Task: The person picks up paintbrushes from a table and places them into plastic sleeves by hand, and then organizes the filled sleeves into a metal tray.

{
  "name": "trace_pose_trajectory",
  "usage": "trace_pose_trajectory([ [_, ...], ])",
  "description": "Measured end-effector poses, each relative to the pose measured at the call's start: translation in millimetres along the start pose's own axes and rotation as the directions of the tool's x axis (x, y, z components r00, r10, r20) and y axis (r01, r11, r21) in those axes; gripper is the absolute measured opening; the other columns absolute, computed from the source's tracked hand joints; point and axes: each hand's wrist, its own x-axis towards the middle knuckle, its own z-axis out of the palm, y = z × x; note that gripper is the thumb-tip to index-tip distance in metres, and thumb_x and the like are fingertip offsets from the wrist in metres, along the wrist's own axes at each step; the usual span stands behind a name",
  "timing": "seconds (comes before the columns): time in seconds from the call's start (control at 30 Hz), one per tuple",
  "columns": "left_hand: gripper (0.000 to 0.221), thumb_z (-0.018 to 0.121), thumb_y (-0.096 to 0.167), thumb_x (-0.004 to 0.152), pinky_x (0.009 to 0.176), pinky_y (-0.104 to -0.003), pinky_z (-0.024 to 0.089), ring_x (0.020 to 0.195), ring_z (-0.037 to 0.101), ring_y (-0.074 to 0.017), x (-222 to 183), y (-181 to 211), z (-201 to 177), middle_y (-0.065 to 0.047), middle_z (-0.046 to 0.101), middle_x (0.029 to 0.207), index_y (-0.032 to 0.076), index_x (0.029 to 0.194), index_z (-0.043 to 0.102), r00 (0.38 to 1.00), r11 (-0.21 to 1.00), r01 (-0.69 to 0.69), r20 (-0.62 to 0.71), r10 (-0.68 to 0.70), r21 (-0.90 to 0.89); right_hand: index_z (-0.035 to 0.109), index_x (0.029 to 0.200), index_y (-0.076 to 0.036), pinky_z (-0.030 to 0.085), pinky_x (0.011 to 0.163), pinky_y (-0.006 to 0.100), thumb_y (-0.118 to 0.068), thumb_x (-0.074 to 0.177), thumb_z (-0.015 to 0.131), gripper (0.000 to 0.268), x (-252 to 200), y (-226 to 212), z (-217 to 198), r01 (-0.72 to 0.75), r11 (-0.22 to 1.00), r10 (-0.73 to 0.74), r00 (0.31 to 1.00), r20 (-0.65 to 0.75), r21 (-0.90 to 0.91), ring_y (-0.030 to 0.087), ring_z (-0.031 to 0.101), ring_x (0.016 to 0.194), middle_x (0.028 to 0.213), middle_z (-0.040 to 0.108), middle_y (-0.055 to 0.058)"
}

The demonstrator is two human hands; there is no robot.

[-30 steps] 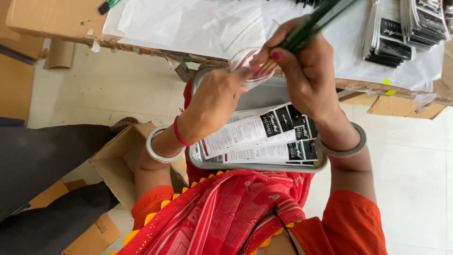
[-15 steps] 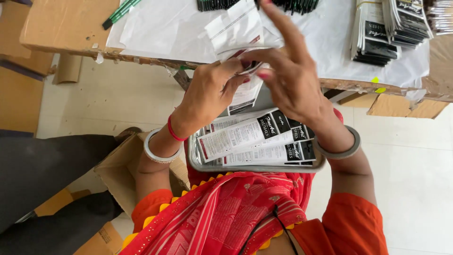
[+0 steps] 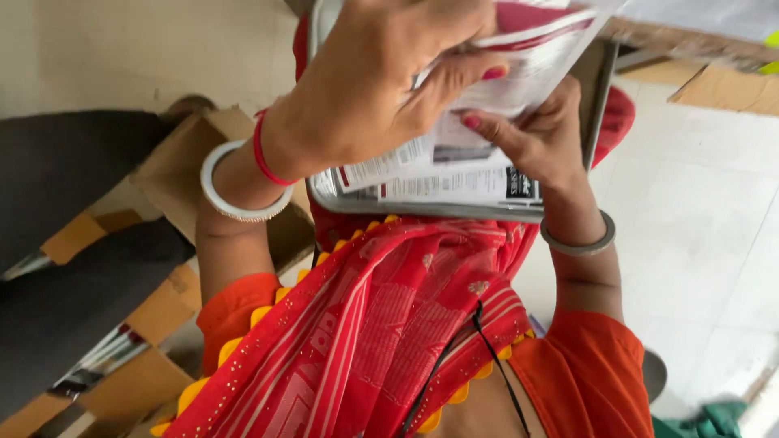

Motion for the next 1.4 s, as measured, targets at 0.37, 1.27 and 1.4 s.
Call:
trace_pose_trajectory([
  [0.37, 0.017, 0.051, 0.017, 0.121, 0.081, -0.032, 0.049, 0.089, 0.060, -0.0213, -43, -60, 59, -0.009, 0.063, 0.101, 0.002, 0.119, 0.058, 0.993, 0.946, 0.071, -0.072, -0.099, -0.316, 0.075, 0.116, 0.006, 0.057, 0.080, 0.023, -0.019, 0.108, 0.079, 0.027, -18, 13, -17, -0.129, 0.987, 0.132, 0.991, -0.031, 0.096, 0.009, 0.069, 0.087, 0.102, 0.077, 0.010],
  [1.27, 0.054, 0.082, 0.002, 0.098, 0.106, -0.031, 0.062, 0.126, 0.068, -0.0158, -65, -43, 55, -0.009, 0.066, 0.143, 0.006, 0.145, 0.057, 0.968, 0.863, 0.125, -0.132, -0.214, -0.490, 0.058, 0.091, 0.000, 0.033, 0.063, 0.023, -0.025, 0.118, 0.055, 0.036, 54, 1, 36, 0.126, 0.990, -0.140, 0.952, -0.272, -0.068, 0.005, 0.040, 0.070, 0.077, 0.052, -0.004],
  [1.4, 0.057, 0.089, 0.005, 0.093, 0.105, -0.031, 0.062, 0.123, 0.072, -0.0157, -85, -52, 40, -0.007, 0.071, 0.133, 0.005, 0.140, 0.056, 0.970, 0.894, 0.187, -0.070, -0.235, -0.408, 0.054, 0.083, 0.000, 0.031, 0.056, 0.025, -0.022, 0.117, 0.056, 0.041, 63, -8, 46, 0.140, 0.948, -0.195, 0.965, -0.174, -0.286, 0.006, 0.037, 0.062, 0.068, 0.044, 0.000],
])
